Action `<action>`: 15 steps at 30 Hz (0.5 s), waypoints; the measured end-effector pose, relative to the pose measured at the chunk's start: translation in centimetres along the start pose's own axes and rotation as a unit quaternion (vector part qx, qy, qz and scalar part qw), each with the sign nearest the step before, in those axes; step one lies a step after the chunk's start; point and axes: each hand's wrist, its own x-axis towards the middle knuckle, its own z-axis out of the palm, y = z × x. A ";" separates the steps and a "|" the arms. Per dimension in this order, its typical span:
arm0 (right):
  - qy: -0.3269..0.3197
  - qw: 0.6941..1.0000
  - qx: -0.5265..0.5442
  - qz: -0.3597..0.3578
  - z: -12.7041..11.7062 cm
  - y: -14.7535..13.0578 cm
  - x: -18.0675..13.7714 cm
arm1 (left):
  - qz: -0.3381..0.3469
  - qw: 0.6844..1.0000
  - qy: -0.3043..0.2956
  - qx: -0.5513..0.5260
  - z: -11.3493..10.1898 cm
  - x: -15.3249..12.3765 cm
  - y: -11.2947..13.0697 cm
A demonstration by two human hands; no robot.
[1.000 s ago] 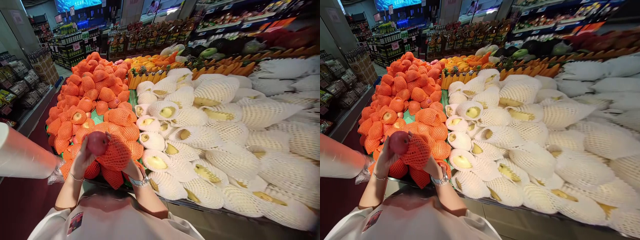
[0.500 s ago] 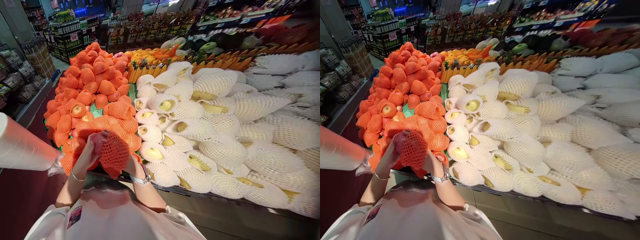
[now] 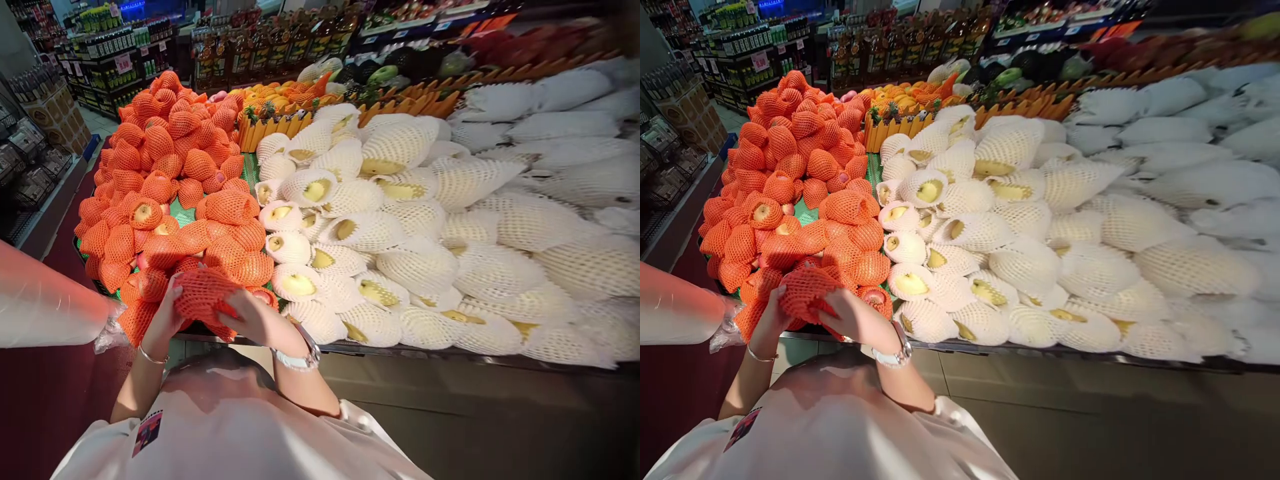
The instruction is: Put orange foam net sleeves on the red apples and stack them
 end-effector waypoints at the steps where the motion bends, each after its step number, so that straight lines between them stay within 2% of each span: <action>1: -0.009 1.000 -0.011 -0.024 0.0 -0.5 -0.3 | 0.000 1.000 0.007 -0.004 -0.3 0.1 0.2; 3: 0.027 0.998 -0.034 -0.044 0.6 -1.1 -0.9 | 0.010 1.000 0.012 0.004 -0.6 0.2 0.8; 6: 0.152 0.988 -0.031 -0.007 2.5 -0.9 -1.6 | 0.028 0.999 0.004 0.014 -0.4 0.1 1.5; 8: 0.195 0.981 -0.019 0.005 3.7 -0.2 -1.8 | 0.041 0.999 0.007 0.022 0.0 0.0 1.7; 10: 0.190 0.982 -0.016 0.007 4.6 0.5 -1.7 | 0.048 0.998 0.010 0.038 0.1 -0.1 1.6; 15: 0.105 0.993 0.024 0.043 6.5 2.3 -1.3 | 0.061 0.986 0.006 0.158 -0.2 -0.7 1.4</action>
